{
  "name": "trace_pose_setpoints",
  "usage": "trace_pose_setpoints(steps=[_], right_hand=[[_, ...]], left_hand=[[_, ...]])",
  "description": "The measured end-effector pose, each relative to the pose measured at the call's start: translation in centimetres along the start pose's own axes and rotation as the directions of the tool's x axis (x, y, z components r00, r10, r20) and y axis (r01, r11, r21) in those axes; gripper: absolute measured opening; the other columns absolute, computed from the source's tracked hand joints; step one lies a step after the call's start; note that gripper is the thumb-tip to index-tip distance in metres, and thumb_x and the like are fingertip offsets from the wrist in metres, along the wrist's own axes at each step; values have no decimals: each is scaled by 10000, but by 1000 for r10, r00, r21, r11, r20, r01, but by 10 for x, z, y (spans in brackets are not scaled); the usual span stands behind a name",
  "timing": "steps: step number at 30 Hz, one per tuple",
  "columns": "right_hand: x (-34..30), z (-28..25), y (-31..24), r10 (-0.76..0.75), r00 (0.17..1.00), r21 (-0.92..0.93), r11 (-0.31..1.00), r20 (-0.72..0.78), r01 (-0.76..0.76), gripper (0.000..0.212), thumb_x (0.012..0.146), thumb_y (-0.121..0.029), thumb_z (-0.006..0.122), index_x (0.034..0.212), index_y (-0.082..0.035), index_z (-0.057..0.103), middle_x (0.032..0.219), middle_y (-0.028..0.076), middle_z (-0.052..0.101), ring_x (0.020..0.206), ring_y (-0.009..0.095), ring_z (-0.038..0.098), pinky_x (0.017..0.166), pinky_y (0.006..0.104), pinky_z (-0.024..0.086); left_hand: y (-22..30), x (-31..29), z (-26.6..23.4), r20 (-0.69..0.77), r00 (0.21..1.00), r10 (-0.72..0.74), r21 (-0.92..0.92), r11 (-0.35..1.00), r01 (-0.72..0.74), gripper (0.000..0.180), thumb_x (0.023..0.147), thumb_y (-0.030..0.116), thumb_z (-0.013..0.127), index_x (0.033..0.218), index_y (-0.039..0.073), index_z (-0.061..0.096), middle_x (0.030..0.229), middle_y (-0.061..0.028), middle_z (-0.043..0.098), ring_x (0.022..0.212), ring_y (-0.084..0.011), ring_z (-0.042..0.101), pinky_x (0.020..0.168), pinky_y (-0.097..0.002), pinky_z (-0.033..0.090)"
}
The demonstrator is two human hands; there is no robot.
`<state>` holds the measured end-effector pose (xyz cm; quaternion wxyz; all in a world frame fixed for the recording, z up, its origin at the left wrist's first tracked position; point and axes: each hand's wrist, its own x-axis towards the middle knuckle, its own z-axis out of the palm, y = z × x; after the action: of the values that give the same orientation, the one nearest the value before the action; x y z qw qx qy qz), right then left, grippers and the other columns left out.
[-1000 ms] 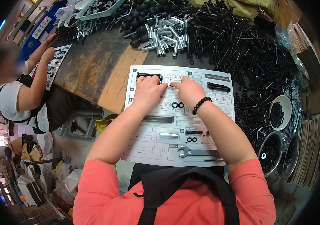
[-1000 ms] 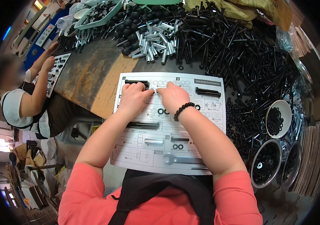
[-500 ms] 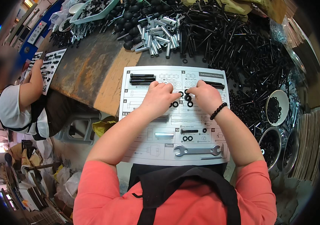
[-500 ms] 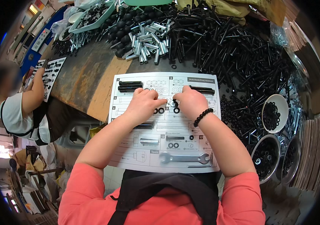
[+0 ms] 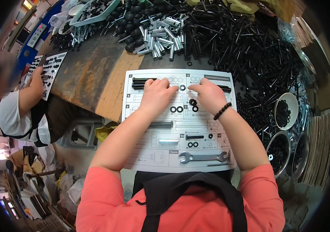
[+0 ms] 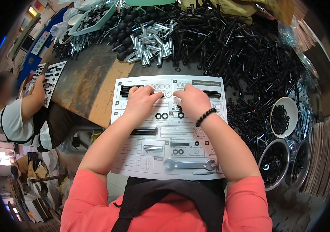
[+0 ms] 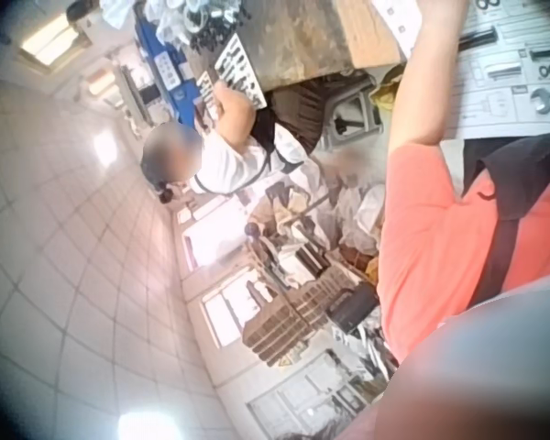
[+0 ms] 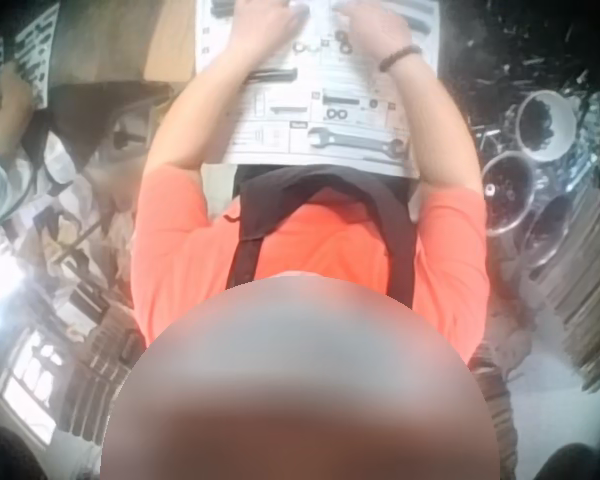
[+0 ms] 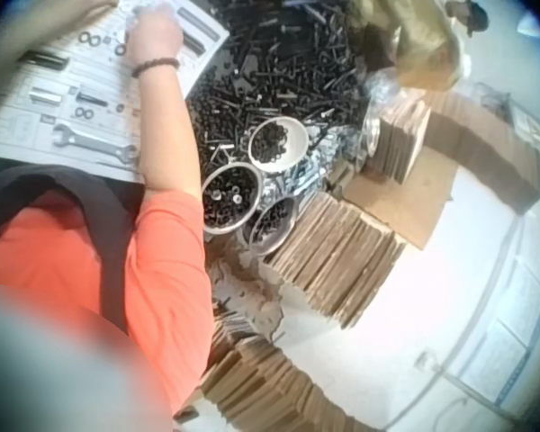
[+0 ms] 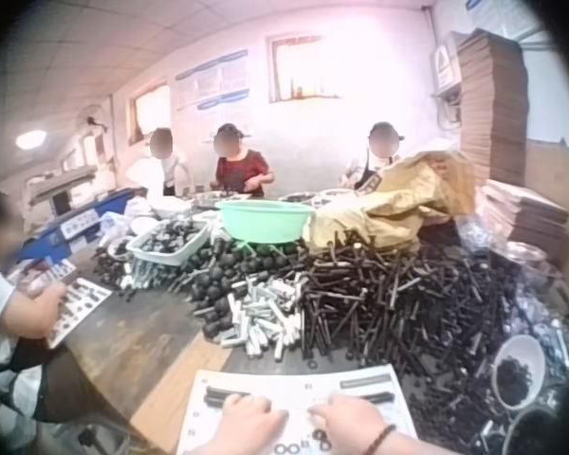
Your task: The person assembles hardware kits by picking bolts, washers, and nuts from piles and bowls, then placing them onto a printed layout sheet. The person uses a wrench to tighten nuts onto bolts and arranges the components in designated positions on the sheet.
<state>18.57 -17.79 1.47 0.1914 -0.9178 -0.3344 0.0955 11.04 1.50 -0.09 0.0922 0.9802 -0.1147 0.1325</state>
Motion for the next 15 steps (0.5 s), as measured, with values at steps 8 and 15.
trace_pose_setpoints(steps=[8,15], right_hand=[[-39,0,16,-84,981,-86,991,175,101,295,814,-105,540,1051,-228,664,912,99,548,863,256,581,748,340,479],[-48,-1,30,-78,997,-53,995,24,79,238,790,-81,549,974,-174,669,848,76,546,792,252,571,684,344,476]], left_hand=[[23,-2,-2,42,991,127,-118,986,-121,361,691,28,630,1017,180,663,865,-7,564,867,-176,534,815,-350,329],[34,3,0,94,988,126,-169,980,-109,298,717,81,659,1003,166,661,885,-17,576,878,-185,544,814,-356,342]])
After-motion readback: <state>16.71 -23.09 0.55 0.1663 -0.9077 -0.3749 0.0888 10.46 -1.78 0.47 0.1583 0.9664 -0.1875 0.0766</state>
